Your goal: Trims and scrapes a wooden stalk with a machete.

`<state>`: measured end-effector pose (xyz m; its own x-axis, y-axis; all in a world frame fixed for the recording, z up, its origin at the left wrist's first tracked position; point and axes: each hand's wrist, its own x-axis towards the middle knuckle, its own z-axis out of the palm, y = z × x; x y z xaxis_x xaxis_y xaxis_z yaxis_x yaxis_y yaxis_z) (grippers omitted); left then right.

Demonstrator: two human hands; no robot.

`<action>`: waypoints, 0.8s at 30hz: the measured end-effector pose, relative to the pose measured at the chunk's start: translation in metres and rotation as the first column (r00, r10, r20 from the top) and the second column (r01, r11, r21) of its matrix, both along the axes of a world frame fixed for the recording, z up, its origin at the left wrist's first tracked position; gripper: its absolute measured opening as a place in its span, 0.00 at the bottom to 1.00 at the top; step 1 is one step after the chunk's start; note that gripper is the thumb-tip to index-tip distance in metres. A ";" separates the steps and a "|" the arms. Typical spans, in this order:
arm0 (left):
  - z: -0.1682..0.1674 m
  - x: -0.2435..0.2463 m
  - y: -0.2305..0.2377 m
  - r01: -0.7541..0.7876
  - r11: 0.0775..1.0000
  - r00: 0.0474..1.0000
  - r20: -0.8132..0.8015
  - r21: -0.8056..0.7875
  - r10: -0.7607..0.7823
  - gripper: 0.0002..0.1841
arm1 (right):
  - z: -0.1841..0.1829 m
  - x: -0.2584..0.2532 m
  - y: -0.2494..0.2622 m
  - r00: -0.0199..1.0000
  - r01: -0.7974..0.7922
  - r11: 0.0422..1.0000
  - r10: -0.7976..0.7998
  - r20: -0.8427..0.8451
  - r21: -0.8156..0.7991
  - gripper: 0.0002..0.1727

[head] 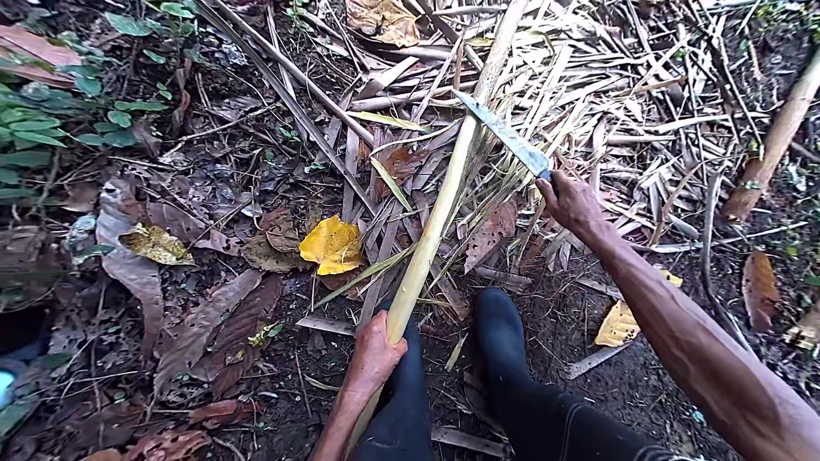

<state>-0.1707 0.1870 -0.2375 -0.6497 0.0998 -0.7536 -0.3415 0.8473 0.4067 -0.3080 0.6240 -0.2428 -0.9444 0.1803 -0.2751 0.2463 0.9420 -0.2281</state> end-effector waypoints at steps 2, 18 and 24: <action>0.008 -0.004 -0.002 0.002 1.000 1.000 0.014 0.017 -0.003 0.25 | 0.003 0.026 -0.017 0.993 -0.096 0.993 0.091 -0.072 -0.072 0.29; 0.118 -0.031 -0.036 -0.057 0.994 0.996 0.073 0.088 0.050 0.27 | 0.009 0.149 -0.086 0.941 -0.309 0.881 0.230 -0.246 -0.358 0.34; 0.121 -0.028 -0.034 -0.059 0.995 0.996 0.068 0.075 0.054 0.25 | 0.017 0.155 -0.088 0.786 -0.603 0.765 0.519 -0.336 -0.228 0.35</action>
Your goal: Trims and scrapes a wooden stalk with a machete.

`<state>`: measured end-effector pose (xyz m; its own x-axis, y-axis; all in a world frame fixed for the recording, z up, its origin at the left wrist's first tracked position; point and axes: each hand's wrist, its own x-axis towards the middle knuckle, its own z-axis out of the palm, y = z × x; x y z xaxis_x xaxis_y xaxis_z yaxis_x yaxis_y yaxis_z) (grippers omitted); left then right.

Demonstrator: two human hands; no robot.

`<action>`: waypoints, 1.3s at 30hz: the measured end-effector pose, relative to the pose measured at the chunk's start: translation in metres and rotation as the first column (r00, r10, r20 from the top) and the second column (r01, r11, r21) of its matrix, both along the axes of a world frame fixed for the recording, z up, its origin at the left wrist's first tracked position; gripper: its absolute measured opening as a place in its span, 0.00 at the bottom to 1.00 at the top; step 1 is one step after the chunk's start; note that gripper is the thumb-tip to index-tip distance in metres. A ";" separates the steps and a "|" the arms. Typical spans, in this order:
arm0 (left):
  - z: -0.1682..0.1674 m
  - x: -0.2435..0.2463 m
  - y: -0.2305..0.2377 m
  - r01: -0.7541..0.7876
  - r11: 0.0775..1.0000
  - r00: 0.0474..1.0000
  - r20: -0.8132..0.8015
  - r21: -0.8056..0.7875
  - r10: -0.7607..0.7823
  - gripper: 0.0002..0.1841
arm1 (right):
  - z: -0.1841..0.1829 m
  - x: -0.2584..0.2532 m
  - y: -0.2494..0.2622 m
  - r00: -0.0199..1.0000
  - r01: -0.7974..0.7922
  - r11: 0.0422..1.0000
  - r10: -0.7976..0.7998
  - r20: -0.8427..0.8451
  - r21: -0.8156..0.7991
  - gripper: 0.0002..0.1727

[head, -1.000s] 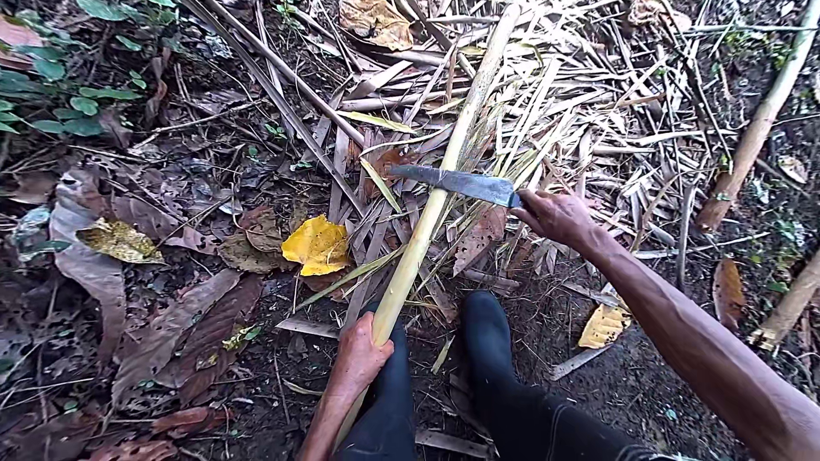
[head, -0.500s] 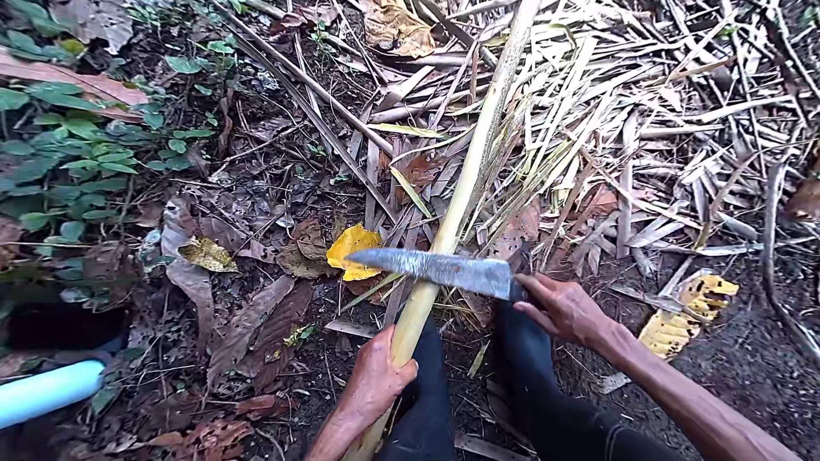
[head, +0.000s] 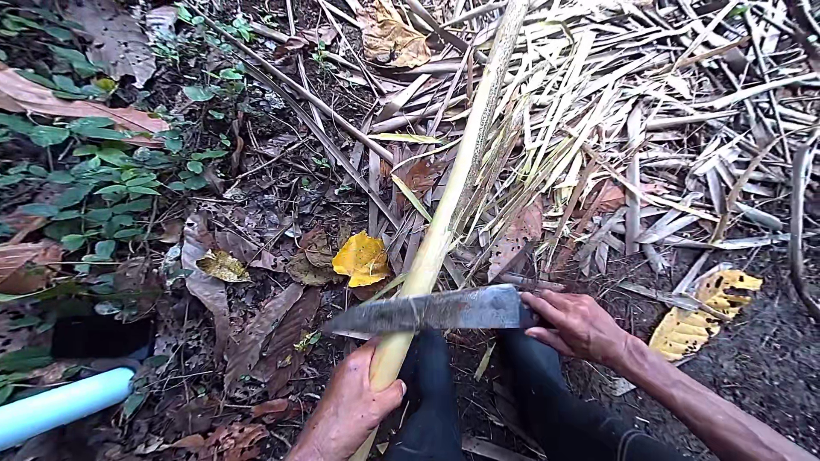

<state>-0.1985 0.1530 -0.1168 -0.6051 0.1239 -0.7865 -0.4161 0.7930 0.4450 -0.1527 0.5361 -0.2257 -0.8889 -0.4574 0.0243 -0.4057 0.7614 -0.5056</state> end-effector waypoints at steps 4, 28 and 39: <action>0.001 0.006 0.004 0.000 1.000 1.000 0.024 0.021 0.000 0.27 | -0.018 -0.043 0.033 0.965 0.258 0.966 -0.258 0.047 -0.001 0.30; -0.004 0.040 -0.013 0.078 0.997 0.997 -0.024 0.006 -0.078 0.27 | 0.017 -0.162 0.112 0.935 0.298 0.920 -0.335 0.119 0.253 0.29; -0.007 0.040 -0.018 0.078 0.997 0.997 -0.027 0.003 -0.078 0.27 | 0.011 -0.188 0.110 0.935 0.326 0.898 -0.352 0.038 0.296 0.32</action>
